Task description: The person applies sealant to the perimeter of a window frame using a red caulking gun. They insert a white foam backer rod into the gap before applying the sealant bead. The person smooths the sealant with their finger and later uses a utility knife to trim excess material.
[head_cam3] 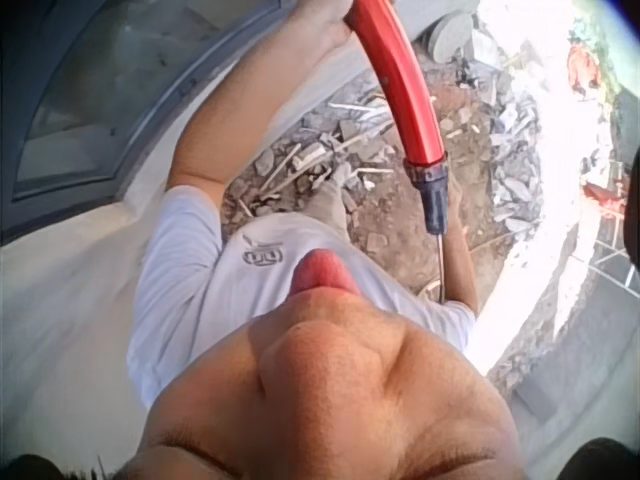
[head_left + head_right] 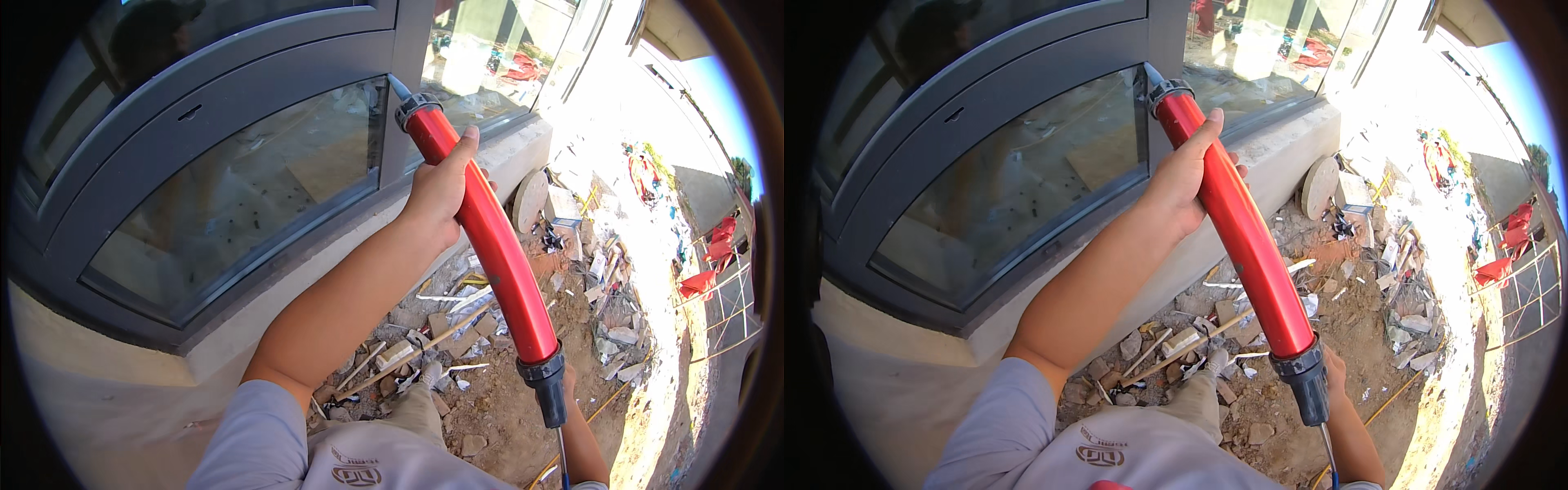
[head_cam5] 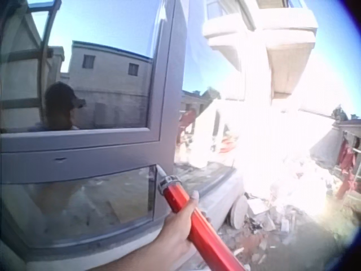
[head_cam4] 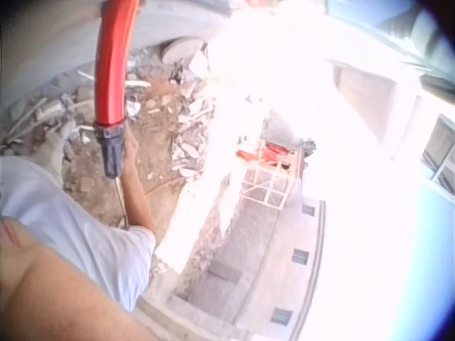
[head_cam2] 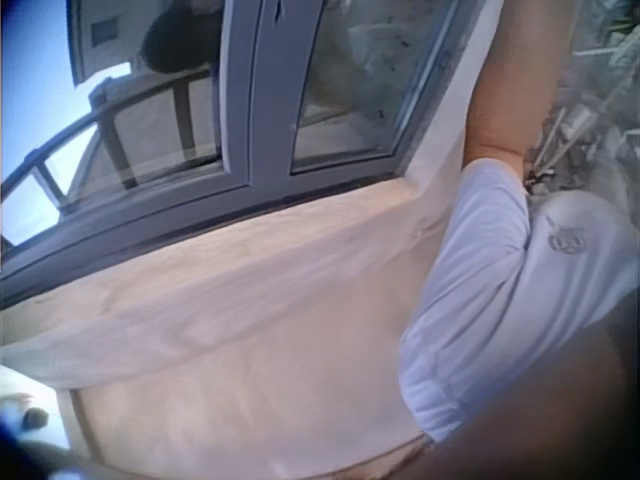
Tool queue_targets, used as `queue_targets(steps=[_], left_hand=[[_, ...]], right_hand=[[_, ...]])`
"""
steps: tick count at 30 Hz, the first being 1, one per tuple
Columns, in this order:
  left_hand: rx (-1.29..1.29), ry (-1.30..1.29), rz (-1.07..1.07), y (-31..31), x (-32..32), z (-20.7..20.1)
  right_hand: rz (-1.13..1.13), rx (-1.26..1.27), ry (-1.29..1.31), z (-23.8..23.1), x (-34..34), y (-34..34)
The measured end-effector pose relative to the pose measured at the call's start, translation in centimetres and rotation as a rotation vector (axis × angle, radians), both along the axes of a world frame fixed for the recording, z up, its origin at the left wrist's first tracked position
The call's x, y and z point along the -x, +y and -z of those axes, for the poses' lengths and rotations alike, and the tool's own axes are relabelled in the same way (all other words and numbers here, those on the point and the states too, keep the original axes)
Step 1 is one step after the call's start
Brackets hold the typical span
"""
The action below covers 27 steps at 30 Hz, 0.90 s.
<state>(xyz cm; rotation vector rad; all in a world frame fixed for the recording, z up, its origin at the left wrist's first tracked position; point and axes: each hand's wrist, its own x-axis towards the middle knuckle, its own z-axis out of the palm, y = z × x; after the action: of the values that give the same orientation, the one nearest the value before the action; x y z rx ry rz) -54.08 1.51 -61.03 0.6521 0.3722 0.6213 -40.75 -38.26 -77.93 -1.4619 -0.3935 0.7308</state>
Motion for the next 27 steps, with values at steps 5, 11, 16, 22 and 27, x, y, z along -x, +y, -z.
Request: queue_targets(steps=[5, 11, 16, 22, 27], left_hand=[[-0.102, -0.205, 0.047, 0.2, 0.5, 1.9], [0.003, -0.332, -0.032, -1.4, -0.9, 1.4], [0.024, -0.288, -0.031, -1.6, -0.5, -0.3], [0.048, -0.261, 0.026, -0.9, 1.4, -1.7], [0.022, -0.240, 0.077, -0.1, 2.4, -2.1]], right_hand=[[-0.229, 0.298, -0.954, -0.7, 2.7, 0.9], [-0.319, 0.231, -0.616, -5.4, 5.9, 0.7], [-0.082, 0.117, -0.920, -6.3, 7.8, 0.8], [-0.196, -0.286, -0.607, -10.4, 12.9, 4.8], [0.032, -0.366, -0.555, -12.0, 18.5, 6.8]])
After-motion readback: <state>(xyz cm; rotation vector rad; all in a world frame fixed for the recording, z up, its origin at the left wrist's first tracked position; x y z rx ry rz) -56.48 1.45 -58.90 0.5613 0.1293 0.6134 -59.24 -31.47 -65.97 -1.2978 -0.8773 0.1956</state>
